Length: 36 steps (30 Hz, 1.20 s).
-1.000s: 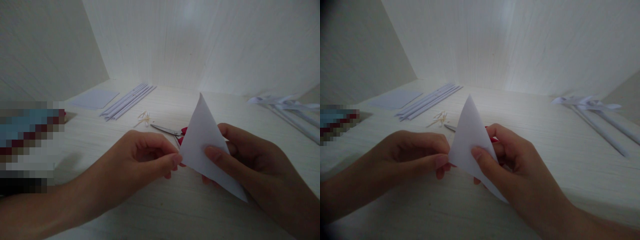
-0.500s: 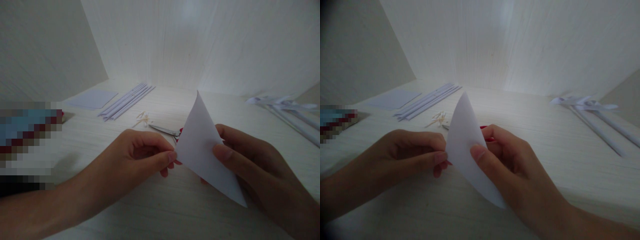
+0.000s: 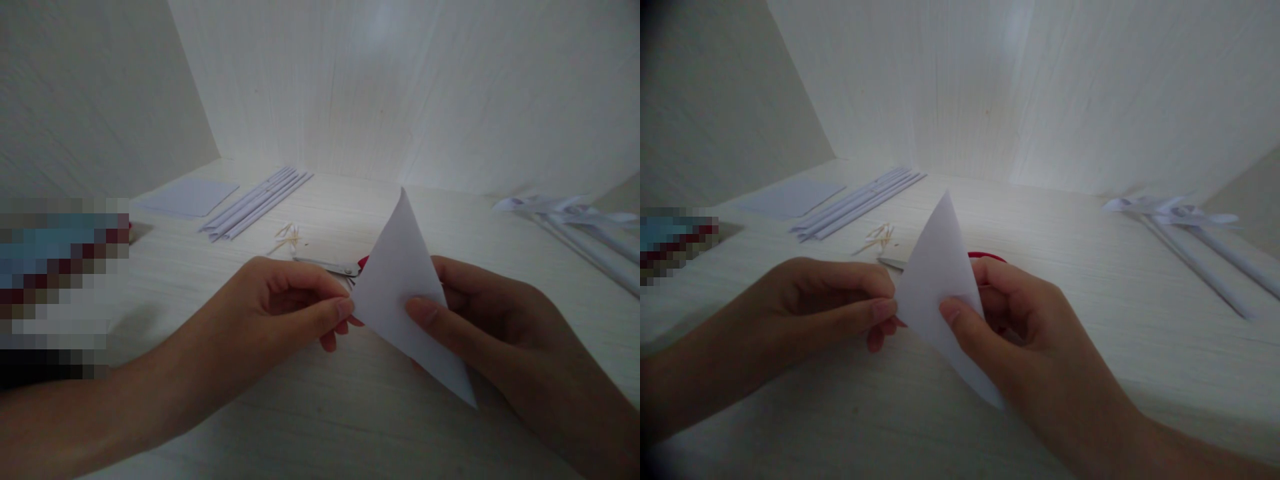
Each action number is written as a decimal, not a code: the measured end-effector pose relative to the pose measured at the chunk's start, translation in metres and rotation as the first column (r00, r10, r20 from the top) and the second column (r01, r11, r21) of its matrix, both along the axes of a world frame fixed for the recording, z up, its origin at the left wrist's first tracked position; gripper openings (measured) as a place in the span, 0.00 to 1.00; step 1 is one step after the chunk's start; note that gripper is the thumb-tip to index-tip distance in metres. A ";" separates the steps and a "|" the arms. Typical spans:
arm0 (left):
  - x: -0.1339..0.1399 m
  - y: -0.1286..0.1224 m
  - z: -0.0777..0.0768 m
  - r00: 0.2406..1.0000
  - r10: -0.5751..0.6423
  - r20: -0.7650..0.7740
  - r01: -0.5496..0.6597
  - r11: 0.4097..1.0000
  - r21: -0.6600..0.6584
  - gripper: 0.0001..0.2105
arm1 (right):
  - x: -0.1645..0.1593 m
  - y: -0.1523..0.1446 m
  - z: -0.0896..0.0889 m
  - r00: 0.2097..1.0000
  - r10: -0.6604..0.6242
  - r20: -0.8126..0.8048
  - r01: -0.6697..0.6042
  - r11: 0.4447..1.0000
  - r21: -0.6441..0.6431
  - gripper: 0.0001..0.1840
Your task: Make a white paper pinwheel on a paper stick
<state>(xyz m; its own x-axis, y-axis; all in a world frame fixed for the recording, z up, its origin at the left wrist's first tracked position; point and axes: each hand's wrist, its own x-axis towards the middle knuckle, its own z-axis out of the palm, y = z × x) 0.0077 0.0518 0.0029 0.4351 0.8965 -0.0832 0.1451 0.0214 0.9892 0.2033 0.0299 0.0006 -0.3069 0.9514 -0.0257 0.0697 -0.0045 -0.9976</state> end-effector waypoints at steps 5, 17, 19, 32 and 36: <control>0.000 0.001 -0.001 0.999 -0.013 -0.042 0.015 0.999 0.044 0.10 | -0.002 0.001 -0.001 0.999 -0.038 0.030 0.039 0.999 -0.003 0.08; -0.001 -0.001 -0.001 1.000 -0.008 -0.017 0.009 0.999 0.044 0.11 | 0.002 0.001 -0.006 0.994 -0.035 0.105 0.039 0.999 -0.033 0.13; -0.001 -0.001 -0.001 1.000 -0.005 -0.024 0.006 0.999 0.046 0.12 | 0.001 0.000 -0.006 0.995 -0.039 0.094 0.042 0.999 -0.030 0.12; -0.003 -0.001 -0.003 0.999 -0.020 -0.025 0.020 1.000 0.018 0.10 | 0.003 -0.002 -0.005 0.995 -0.019 0.094 0.020 1.000 -0.019 0.12; -0.002 0.000 -0.004 1.000 0.000 -0.010 0.000 1.000 -0.005 0.10 | 0.003 -0.001 -0.005 0.995 -0.019 0.099 0.016 0.999 0.035 0.12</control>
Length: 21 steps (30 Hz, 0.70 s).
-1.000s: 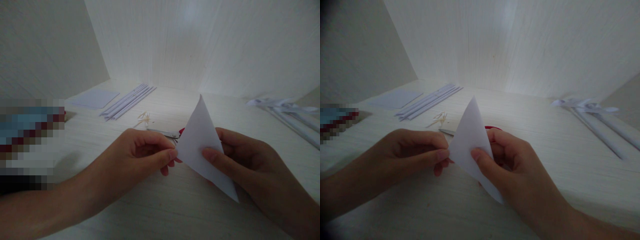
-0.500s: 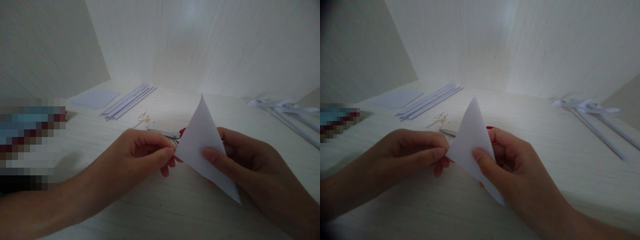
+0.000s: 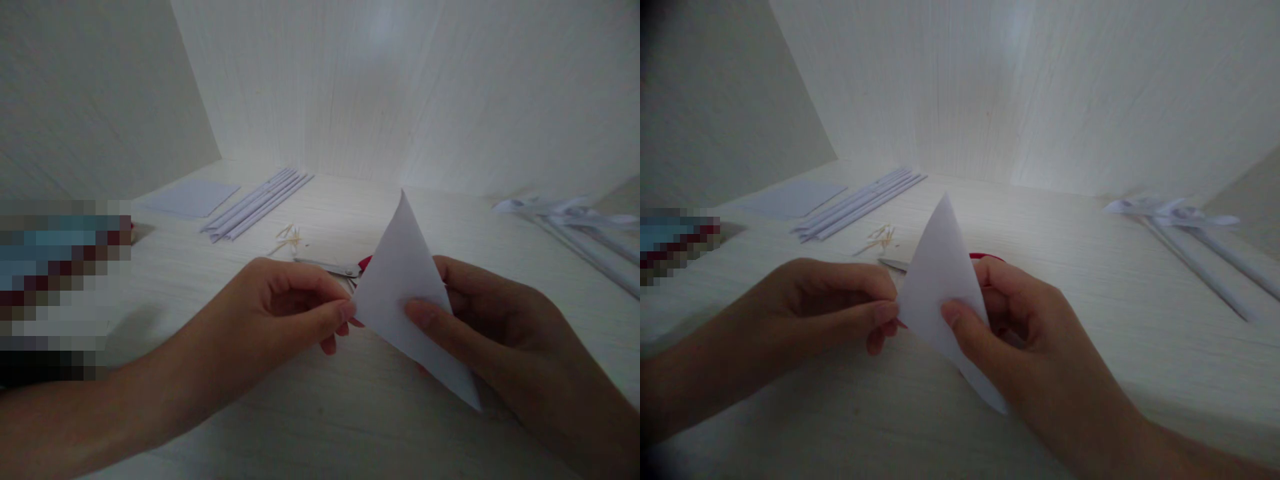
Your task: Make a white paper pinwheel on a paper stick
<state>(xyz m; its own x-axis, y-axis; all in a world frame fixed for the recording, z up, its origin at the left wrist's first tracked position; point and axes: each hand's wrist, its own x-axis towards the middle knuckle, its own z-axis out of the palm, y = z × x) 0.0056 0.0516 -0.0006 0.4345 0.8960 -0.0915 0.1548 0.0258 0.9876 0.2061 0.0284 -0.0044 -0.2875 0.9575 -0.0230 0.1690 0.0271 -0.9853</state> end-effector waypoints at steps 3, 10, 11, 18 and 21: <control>0.001 0.000 0.001 0.999 0.004 0.038 -0.003 1.000 -0.026 0.11 | 0.000 -0.001 0.001 1.000 0.023 0.005 -0.023 0.999 0.042 0.09; 0.004 -0.001 0.003 0.995 0.028 0.093 -0.024 0.998 -0.052 0.11 | 0.000 -0.002 0.002 0.996 0.066 0.059 -0.070 0.995 0.069 0.10; 0.005 -0.001 0.003 0.995 0.033 0.090 -0.028 0.998 -0.056 0.12 | 0.000 -0.002 0.003 0.996 0.061 0.067 -0.066 0.995 0.076 0.12; 0.006 0.000 0.006 0.998 0.046 0.042 -0.043 0.997 -0.069 0.12 | 0.001 0.001 0.006 0.996 0.010 0.091 -0.018 0.997 0.079 0.21; 0.006 0.000 0.008 0.999 0.035 0.031 -0.033 0.998 -0.047 0.13 | 0.003 0.001 0.007 0.998 0.023 0.065 -0.028 0.998 0.064 0.21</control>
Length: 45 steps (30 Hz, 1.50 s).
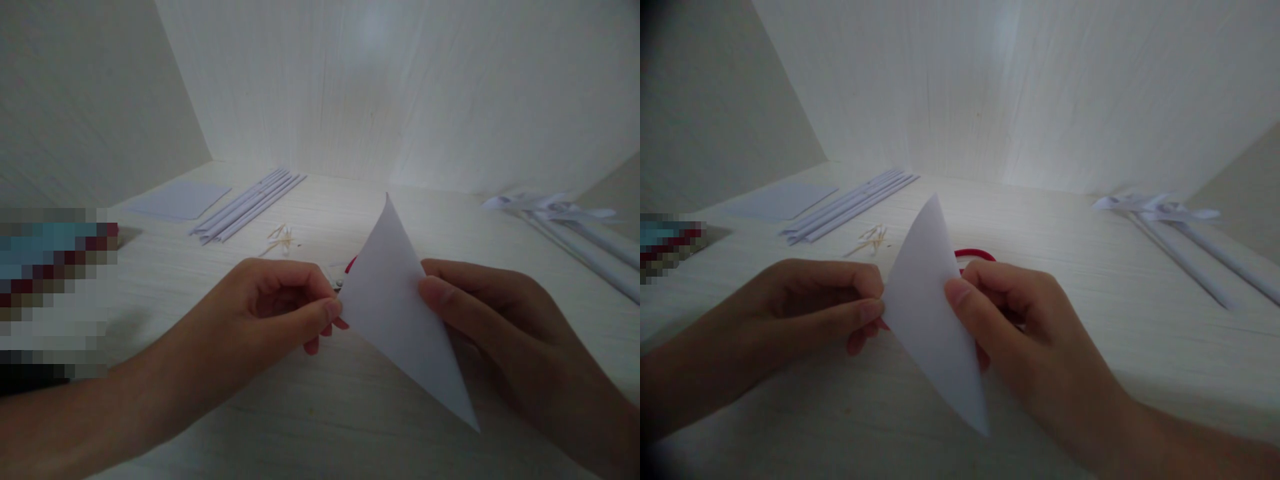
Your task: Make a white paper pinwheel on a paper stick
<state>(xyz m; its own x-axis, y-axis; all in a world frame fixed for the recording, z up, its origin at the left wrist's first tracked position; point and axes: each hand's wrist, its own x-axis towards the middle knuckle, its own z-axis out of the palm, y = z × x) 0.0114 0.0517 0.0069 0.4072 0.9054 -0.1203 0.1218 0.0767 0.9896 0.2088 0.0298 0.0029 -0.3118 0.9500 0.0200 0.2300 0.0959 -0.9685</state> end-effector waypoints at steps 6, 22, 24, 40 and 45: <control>0.000 0.001 -0.003 1.000 -0.024 0.006 0.024 0.999 0.040 0.11 | 0.003 0.003 -0.001 0.999 0.047 -0.012 -0.047 0.999 -0.005 0.21; -0.002 0.000 -0.008 0.998 -0.069 0.010 0.069 0.997 0.047 0.11 | 0.013 0.003 -0.006 0.994 0.113 0.000 -0.113 0.990 -0.080 0.19; -0.002 0.000 -0.007 0.998 -0.062 0.012 0.061 0.997 0.043 0.11 | 0.013 0.003 -0.006 0.994 0.112 0.014 -0.110 0.991 -0.071 0.19; -0.003 -0.001 -0.004 0.996 -0.052 -0.066 0.057 0.996 0.070 0.11 | 0.008 0.005 -0.003 0.995 0.094 0.020 -0.094 0.995 0.043 0.19; -0.001 -0.001 -0.001 0.995 -0.034 -0.094 0.041 0.996 0.073 0.11 | 0.013 0.005 -0.008 0.997 0.065 0.035 -0.066 0.997 0.032 0.27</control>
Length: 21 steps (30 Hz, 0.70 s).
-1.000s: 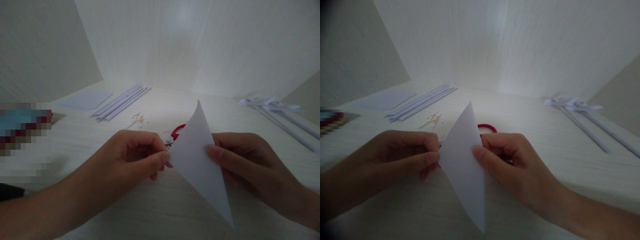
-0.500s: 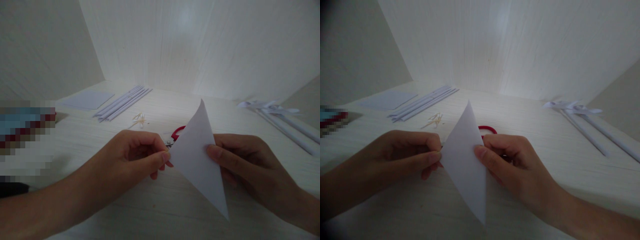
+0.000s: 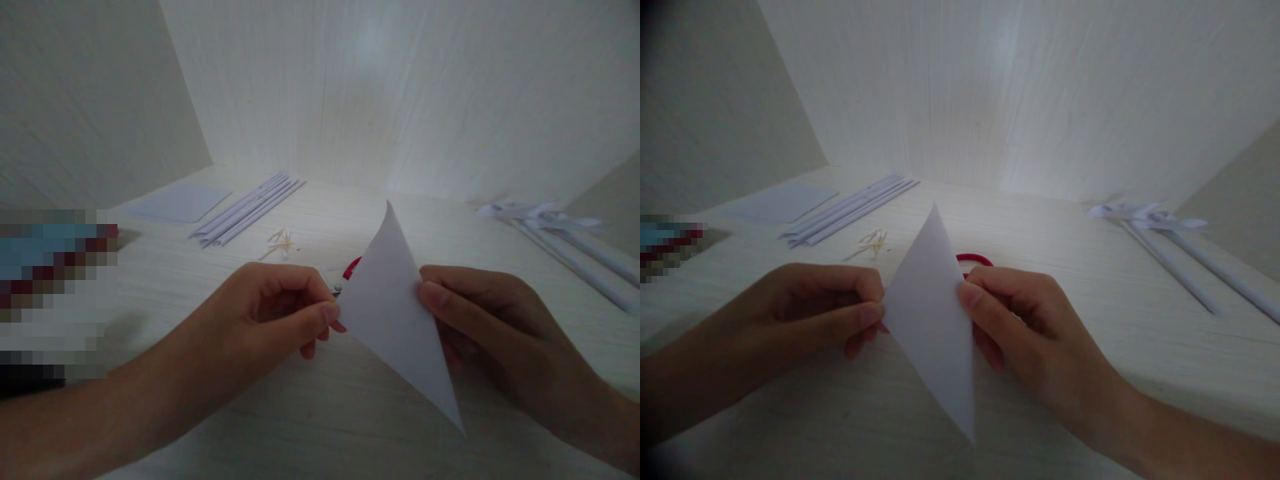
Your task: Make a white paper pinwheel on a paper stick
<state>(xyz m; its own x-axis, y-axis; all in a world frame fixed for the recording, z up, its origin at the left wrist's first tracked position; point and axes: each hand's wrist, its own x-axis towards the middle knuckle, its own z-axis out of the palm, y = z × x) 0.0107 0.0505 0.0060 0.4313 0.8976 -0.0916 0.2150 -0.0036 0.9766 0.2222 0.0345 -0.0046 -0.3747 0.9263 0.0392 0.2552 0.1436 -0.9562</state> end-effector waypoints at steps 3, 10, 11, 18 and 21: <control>0.001 0.000 0.000 1.000 0.000 -0.002 0.000 1.000 0.000 0.11 | 0.001 0.000 -0.001 1.000 -0.009 -0.018 0.009 1.000 -0.024 0.27; 0.000 0.001 -0.001 1.000 -0.010 0.009 0.010 1.000 0.021 0.11 | -0.001 0.000 0.000 1.000 -0.011 -0.003 0.011 1.000 0.001 0.25; -0.001 0.002 -0.002 1.000 -0.013 0.007 0.013 1.000 0.028 0.11 | 0.000 0.000 -0.001 1.000 -0.014 0.000 0.014 1.000 0.004 0.25; -0.001 0.002 -0.004 0.999 -0.011 -0.050 0.014 0.999 0.048 0.11 | -0.001 0.000 -0.001 1.000 -0.014 0.021 0.013 1.000 0.025 0.24; 0.000 0.002 -0.003 0.998 -0.008 -0.064 0.014 0.997 0.081 0.11 | 0.000 -0.001 0.000 0.999 -0.018 0.039 0.016 0.999 0.042 0.24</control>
